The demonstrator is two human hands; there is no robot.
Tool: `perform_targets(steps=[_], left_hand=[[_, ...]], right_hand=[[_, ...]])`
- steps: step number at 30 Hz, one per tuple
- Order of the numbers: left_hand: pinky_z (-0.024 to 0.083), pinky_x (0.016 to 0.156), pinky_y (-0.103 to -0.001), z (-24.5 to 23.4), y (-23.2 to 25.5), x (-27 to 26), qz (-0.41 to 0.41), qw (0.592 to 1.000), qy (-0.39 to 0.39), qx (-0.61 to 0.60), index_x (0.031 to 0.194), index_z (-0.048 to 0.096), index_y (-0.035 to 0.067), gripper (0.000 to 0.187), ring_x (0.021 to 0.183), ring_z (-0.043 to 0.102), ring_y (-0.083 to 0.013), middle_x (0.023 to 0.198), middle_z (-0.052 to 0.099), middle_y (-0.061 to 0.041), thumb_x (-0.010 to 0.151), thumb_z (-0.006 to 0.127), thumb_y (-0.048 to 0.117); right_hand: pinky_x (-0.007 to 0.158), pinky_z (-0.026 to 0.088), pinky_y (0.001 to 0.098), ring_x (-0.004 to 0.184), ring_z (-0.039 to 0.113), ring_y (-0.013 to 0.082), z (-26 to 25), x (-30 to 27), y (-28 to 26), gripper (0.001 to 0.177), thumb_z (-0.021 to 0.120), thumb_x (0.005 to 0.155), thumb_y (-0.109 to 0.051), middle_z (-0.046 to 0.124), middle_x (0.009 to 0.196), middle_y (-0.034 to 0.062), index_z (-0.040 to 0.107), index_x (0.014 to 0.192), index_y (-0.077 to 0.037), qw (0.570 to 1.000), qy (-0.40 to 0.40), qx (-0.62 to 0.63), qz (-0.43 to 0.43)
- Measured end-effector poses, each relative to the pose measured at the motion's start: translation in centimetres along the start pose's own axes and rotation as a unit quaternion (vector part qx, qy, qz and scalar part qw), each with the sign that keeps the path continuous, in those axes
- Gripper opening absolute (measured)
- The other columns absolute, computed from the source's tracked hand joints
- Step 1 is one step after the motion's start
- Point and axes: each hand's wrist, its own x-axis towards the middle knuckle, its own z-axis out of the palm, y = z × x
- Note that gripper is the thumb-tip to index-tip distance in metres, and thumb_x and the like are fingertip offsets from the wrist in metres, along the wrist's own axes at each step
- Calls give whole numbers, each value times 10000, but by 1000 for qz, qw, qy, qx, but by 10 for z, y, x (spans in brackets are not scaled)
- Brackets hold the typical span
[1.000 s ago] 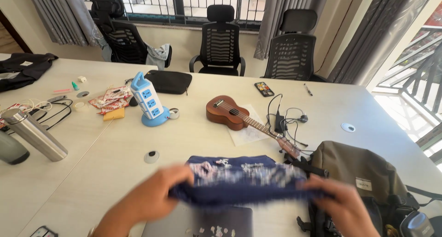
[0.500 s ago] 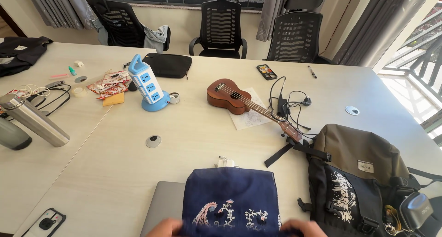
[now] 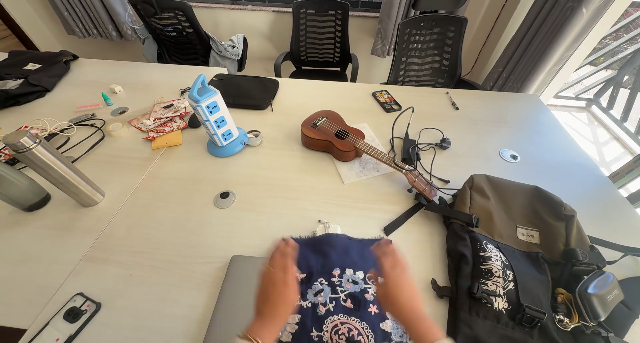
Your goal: The person unfolds a dark blue patterned scarf on a white table, then folds it into a compact rectangle. The folded scarf is placed on top of a backpack on the table.
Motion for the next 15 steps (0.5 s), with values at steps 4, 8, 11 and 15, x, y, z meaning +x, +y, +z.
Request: perform_targets(steps=[4,8,11,15], left_hand=[[139,1217,-486,42,4,-62,31,957,-287,10,1565,270,75,716,1529,197,-313,1683,228,-144,959,582,294],[49,1217,-501,52,-25,-88,-1,934,-353,50,1588,212,141,779,1537,115,-269,1726,148,-84,979,548,491],[20,1202,-512,44,-44,-97,-60,941,-322,87,1619,213,145,808,1532,110,-236,1723,157,-51,966,494,529],[83,1175,-510,45,-39,-95,69,983,-151,84,1522,303,47,746,1525,190,-296,1607,273,-124,956,523,480]], right_hand=[[1222,159,568,1557,106,318,59,-56,-15,697,608,965,-450,156,1676,73,308,1545,-205,954,-281,-106,9],[1249,33,587,1578,-12,274,60,-72,-4,836,453,998,-646,17,1715,42,91,1639,-250,912,-379,-151,40],[1267,26,538,1588,-21,251,43,-74,8,825,416,987,-688,30,1721,15,112,1620,-253,916,-346,-171,110],[1259,27,494,1580,-26,252,37,-70,3,872,424,995,-663,13,1707,84,95,1611,-142,926,-312,-176,121]])
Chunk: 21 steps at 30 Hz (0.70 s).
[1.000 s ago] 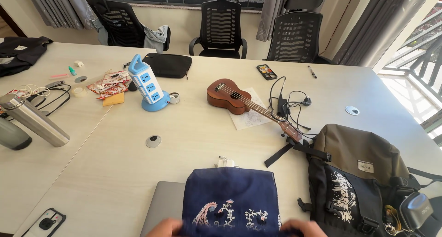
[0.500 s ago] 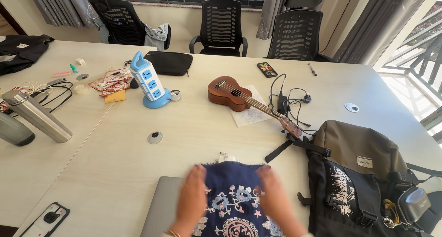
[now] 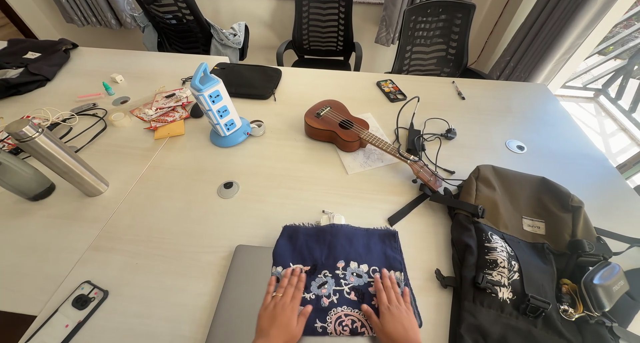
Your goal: The person unfolds a dark blue patterned scarf on a white table, then folds it into a compact rectangle. The folded scarf is placed on top of a backpack on the table.
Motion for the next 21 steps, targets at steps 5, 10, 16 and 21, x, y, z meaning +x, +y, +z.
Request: perform_targets(steps=[5,10,16,21], left_hand=[[106,1243,-435,11,30,17,49,991,-89,-85,1603,284,55,654,1567,181,-268,1700,253,-110,1071,464,391],[85,1215,-461,9,18,5,10,997,-53,-46,1572,219,59,770,1543,144,-278,1654,183,-106,995,487,492],[89,1212,-450,8,3,-7,-97,990,-92,-39,1586,241,78,753,1529,159,-256,1699,209,-84,998,444,503],[119,1211,-469,0,5,11,-83,994,-58,-38,1515,338,39,641,1502,235,-291,1638,309,-137,996,473,389]], right_hand=[[1255,14,464,1579,-26,270,6,4,-44,908,458,1005,-616,14,1701,123,72,1604,-53,993,1,14,-118],[1261,19,492,1582,-26,273,8,-2,-33,993,490,955,-709,9,1713,91,55,1613,-104,996,-23,-13,-91],[1262,71,462,1577,-5,263,21,2,27,979,478,944,-745,25,1704,94,102,1607,-131,1000,-3,14,-9],[1251,90,434,1570,21,265,14,15,36,906,472,956,-675,71,1694,98,167,1599,-114,997,70,34,-7]])
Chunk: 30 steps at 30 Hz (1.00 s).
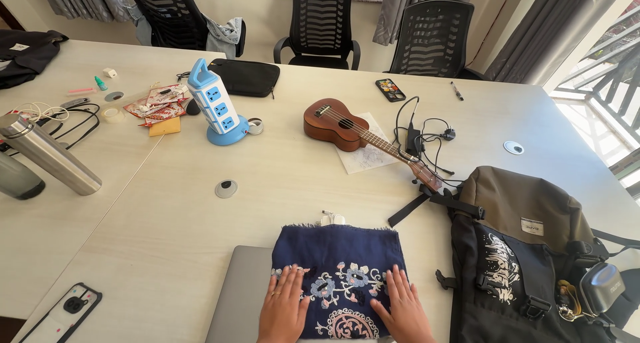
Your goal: The person unfolds a dark blue patterned scarf on a white table, then folds it into a compact rectangle. The folded scarf is placed on top of a backpack on the table.
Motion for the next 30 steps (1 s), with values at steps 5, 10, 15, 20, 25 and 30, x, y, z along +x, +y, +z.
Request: perform_targets(steps=[5,10,15,20,25,30], left_hand=[[179,1235,-442,-4,31,42,152,988,27,-25,1560,383,18,580,1535,291,-303,1646,357,-158,1018,486,201],[146,1219,-444,-8,50,72,90,994,-53,-26,1550,330,22,637,1524,233,-284,1643,295,-142,975,480,252],[77,1233,-431,-24,25,73,24,986,-165,-28,1582,232,123,681,1535,145,-214,1668,208,-25,1021,406,468],[31,1245,-415,-30,16,78,-54,979,-196,-5,1591,201,172,705,1553,91,-182,1686,149,25,1007,401,512],[-2,1265,-420,-25,-8,86,-165,960,-226,34,1611,157,236,665,1570,43,-161,1704,93,59,1028,317,511],[7,1232,-470,-10,-47,73,-116,981,-100,115,1599,124,178,664,1542,39,-195,1680,72,26,1017,272,461]], right_hand=[[1230,53,455,1554,13,274,-20,27,-53,772,412,1015,-528,75,1688,121,165,1590,-76,995,29,37,-92],[1245,45,491,1577,-13,314,-34,44,-103,671,327,1058,-459,102,1705,103,188,1611,-105,990,-54,45,-125],[1257,32,494,1577,9,266,-35,54,-92,669,317,1038,-515,115,1709,16,198,1609,-187,991,-93,9,-94],[1260,67,434,1577,40,251,-19,60,-48,687,377,1004,-578,162,1693,1,269,1588,-235,997,-10,71,-4],[1247,7,496,1570,3,241,3,68,-13,712,355,989,-593,121,1691,-41,231,1620,-287,999,-21,12,45],[1250,31,508,1562,42,264,18,68,9,719,348,966,-607,124,1683,-27,230,1595,-278,988,36,-65,138]])
